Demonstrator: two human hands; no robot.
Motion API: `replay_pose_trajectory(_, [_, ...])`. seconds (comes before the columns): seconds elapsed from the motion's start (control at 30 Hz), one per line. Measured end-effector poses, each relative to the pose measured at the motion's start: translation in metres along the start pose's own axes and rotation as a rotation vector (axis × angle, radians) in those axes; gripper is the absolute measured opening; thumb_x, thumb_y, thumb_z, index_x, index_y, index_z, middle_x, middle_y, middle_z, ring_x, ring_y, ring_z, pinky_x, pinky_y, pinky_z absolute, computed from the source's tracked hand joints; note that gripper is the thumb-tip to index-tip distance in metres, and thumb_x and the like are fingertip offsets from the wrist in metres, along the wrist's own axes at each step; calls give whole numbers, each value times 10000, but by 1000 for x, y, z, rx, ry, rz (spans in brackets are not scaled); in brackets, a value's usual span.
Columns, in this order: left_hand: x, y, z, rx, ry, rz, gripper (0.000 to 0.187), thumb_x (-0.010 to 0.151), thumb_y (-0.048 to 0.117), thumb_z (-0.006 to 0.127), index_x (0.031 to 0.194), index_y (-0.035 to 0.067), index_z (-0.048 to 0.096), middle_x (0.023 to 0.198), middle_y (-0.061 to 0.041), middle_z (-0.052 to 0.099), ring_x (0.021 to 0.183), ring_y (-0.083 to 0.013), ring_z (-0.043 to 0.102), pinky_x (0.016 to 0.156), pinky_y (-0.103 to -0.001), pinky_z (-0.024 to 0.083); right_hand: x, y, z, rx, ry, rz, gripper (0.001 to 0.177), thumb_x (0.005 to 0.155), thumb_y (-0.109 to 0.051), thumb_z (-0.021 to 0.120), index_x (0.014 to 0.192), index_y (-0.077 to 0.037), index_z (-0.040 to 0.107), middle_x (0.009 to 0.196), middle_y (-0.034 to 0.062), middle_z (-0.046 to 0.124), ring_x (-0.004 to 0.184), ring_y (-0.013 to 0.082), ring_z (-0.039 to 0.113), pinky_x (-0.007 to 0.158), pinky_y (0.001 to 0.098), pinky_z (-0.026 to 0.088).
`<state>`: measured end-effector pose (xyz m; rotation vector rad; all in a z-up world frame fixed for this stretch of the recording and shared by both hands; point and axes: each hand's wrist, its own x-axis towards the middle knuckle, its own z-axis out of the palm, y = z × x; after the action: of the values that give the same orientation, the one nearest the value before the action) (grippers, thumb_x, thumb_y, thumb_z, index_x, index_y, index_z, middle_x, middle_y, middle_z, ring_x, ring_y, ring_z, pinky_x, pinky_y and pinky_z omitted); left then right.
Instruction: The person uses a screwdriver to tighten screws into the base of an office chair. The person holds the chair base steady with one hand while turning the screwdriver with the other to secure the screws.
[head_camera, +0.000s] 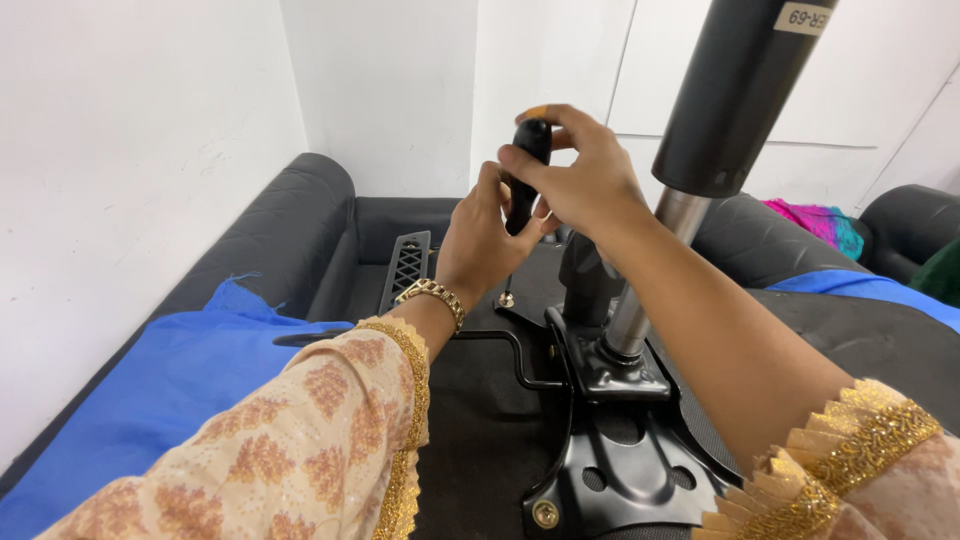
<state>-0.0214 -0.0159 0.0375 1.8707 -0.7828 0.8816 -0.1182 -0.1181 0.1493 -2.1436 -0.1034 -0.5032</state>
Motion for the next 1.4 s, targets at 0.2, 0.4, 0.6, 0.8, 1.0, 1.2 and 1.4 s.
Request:
replay_pose_trajectory(0.2, [1, -6, 1, 85, 24, -7, 412, 841, 352, 804, 927, 47, 542, 831, -75, 671, 701, -234, 698, 613, -359, 569, 7, 4, 1, 135, -74, -110, 373, 978, -123, 550, 1335, -216, 602, 1276, 86, 595, 645, 100, 742, 634, 225, 630])
replay_pose_trajectory(0.4, [-6, -2, -1, 198, 32, 91, 327, 835, 325, 777, 882, 58, 592, 882, -55, 623, 673, -196, 666, 579, -339, 558, 5, 4, 2, 5, 35, -59, 382, 934, -121, 650, 1303, -207, 595, 1181, 90, 632, 643, 124, 714, 586, 236, 649])
replay_pose_trajectory(0.6, [-7, 2, -3, 127, 6, 55, 401, 872, 327, 755, 1113, 56, 583, 947, -43, 646, 651, -173, 665, 576, -331, 564, 8, 12, 3, 91, 62, -64, 394, 938, -135, 648, 1322, -166, 564, 1201, 112, 617, 633, 123, 723, 577, 246, 663])
replay_pose_trajectory(0.8, [-8, 5, -9, 109, 16, 24, 475, 867, 357, 740, 1203, 70, 564, 870, -23, 683, 638, -150, 677, 562, -319, 563, 10, 12, 1, 187, -21, -94, 355, 974, -158, 550, 1327, -150, 582, 1222, 122, 663, 620, 122, 728, 577, 240, 673])
replay_pose_trajectory(1.0, [-10, 7, -12, 171, -59, 56, 354, 923, 390, 704, 1053, 77, 603, 903, -36, 711, 624, -163, 682, 548, -331, 558, 8, 10, 0, -8, 149, -64, 386, 917, -194, 708, 1292, -137, 635, 1156, 107, 713, 618, 132, 713, 534, 243, 629])
replay_pose_trajectory(1.2, [-18, -2, -10, 199, -36, 106, 369, 986, 370, 637, 1128, 32, 591, 974, -91, 709, 679, -231, 710, 572, -366, 574, 4, 10, 5, 184, 41, -111, 417, 920, -161, 661, 1331, -138, 598, 1162, 108, 678, 620, 114, 727, 552, 237, 657])
replay_pose_trajectory(1.4, [-21, 3, -14, 202, -79, 61, 380, 980, 382, 624, 1144, 40, 611, 986, -101, 723, 746, -255, 732, 631, -386, 585, 2, 9, 2, 138, 53, -104, 409, 890, -169, 726, 1288, -109, 653, 1098, 114, 668, 597, 101, 685, 546, 252, 614])
